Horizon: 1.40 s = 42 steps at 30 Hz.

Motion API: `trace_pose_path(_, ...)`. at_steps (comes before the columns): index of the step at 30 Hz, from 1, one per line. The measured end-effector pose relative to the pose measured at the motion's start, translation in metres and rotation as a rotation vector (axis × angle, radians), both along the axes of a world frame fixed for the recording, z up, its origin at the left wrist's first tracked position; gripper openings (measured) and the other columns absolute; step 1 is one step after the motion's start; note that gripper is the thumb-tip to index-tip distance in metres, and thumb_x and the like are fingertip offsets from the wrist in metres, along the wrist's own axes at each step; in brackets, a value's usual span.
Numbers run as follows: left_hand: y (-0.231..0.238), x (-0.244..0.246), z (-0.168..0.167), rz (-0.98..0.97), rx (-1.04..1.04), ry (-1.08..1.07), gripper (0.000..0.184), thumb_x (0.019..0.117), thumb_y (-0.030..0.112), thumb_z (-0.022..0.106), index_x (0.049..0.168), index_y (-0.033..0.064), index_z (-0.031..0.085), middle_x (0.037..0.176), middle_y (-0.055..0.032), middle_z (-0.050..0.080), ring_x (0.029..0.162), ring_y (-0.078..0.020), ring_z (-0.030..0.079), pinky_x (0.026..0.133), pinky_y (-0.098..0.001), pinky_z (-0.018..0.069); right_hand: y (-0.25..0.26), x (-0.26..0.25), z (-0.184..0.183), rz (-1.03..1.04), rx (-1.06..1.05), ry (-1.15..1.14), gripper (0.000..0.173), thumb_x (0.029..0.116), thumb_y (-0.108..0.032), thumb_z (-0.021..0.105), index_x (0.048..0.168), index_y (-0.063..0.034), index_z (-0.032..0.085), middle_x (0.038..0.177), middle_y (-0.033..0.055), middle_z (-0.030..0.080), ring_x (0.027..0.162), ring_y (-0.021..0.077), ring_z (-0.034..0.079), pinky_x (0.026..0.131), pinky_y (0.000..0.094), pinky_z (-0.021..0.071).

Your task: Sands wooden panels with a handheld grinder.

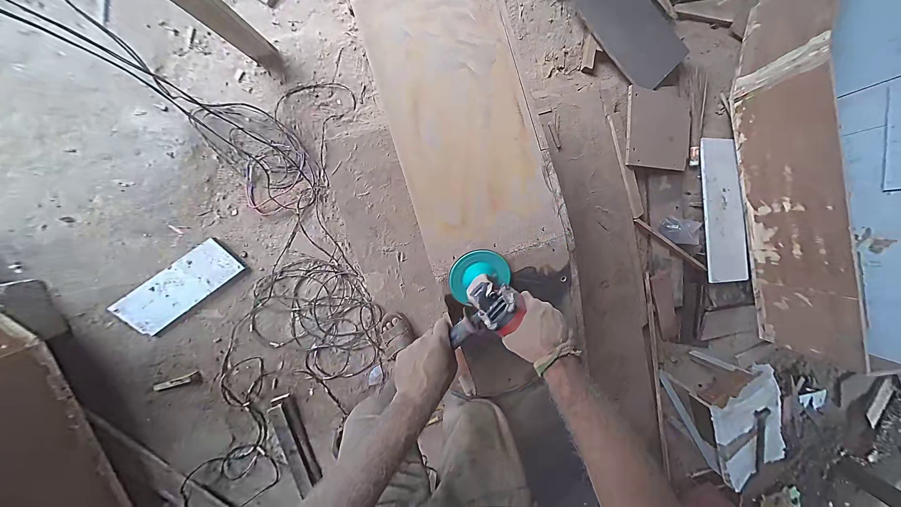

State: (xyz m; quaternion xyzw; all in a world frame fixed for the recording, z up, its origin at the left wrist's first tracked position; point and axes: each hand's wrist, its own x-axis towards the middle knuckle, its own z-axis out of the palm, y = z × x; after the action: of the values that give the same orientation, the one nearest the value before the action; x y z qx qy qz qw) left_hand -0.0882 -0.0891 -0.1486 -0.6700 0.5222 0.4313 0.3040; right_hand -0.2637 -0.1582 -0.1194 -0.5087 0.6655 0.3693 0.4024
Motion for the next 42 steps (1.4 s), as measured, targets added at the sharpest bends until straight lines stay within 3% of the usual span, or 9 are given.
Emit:
trace_pose_path(4,-0.024,-0.034,0.007,-0.072,0.077,0.116,0.03,0.0971,0.018,0.056,0.126,0.0121,0.059,0.107,-0.0146,0.074,0.1,-0.0372,0.074,0.077,-0.056,0.059,0.0,-0.041,0.003,-0.098,-0.021,0.084,0.075,0.0695,-0.041,0.084,0.136,-0.0134,0.062,0.119,0.0129,0.074,0.112,0.0309,0.072,0.093,0.0547,0.0579)
trace_pose_path(9,-0.041,-0.04,0.007,-0.107,0.055,0.121,0.03,0.094,0.015,0.059,0.124,0.0122,0.059,0.105,-0.0141,0.074,0.098,-0.0366,0.074,0.076,-0.0557,0.0587,-0.001,-0.052,-0.005,-0.16,-0.087,0.07,0.077,0.066,-0.041,0.087,0.135,-0.0152,0.064,0.119,0.0119,0.074,0.113,0.03,0.071,0.095,0.0553,0.0572)
trace_pose_path(15,-0.076,-0.073,0.014,-0.213,-0.016,0.219,0.025,0.0933,0.011,0.059,0.118,0.0111,0.06,0.1,-0.0151,0.073,0.094,-0.0382,0.073,0.071,-0.0566,0.058,0.003,-0.092,-0.007,-0.404,-0.182,0.115,0.079,0.0604,-0.032,0.093,0.129,-0.0061,0.066,0.118,0.0158,0.073,0.113,0.0316,0.07,0.098,0.055,0.0557)
trace_pose_path(23,-0.125,-0.124,0.031,-0.211,-0.076,0.265,0.026,0.094,0.007,0.059,0.119,0.008,0.065,0.108,-0.0182,0.073,0.102,-0.0396,0.072,0.076,-0.0581,0.0572,-0.021,-0.137,-0.005,-0.595,-0.239,0.144,0.096,0.0593,-0.027,0.097,0.14,-0.0002,0.054,0.128,0.023,0.067,0.121,0.0367,0.065,0.103,0.0562,0.0524)
trace_pose_path(29,-0.105,-0.084,0.026,-0.12,-0.1,0.214,0.028,0.097,0.009,0.055,0.124,0.0096,0.061,0.108,-0.0179,0.073,0.101,-0.0399,0.072,0.077,-0.0582,0.0579,-0.035,-0.097,0.002,-0.401,-0.202,0.143,0.088,0.0596,-0.032,0.095,0.134,-0.0027,0.059,0.123,0.0192,0.07,0.116,0.0346,0.068,0.1,0.0566,0.0542)
trace_pose_path(36,-0.061,-0.032,0.019,-0.019,-0.05,0.117,0.028,0.0982,0.018,0.056,0.125,0.0127,0.061,0.105,-0.0163,0.074,0.098,-0.0393,0.073,0.076,-0.0585,0.0584,-0.035,-0.04,0.004,-0.131,-0.127,0.07,0.077,0.0638,-0.036,0.088,0.133,-0.0135,0.064,0.124,0.0132,0.072,0.116,0.0311,0.069,0.096,0.0575,0.0562)
trace_pose_path(42,-0.035,-0.001,0.011,0.039,-0.04,0.006,0.031,0.0964,0.028,0.061,0.126,0.018,0.062,0.103,-0.0135,0.076,0.096,-0.0364,0.075,0.076,-0.0582,0.059,-0.035,0.001,0.012,-0.029,-0.054,0.004,0.069,0.0688,-0.038,0.083,0.13,-0.0119,0.064,0.121,0.0131,0.072,0.114,0.0308,0.07,0.092,0.0568,0.0575)
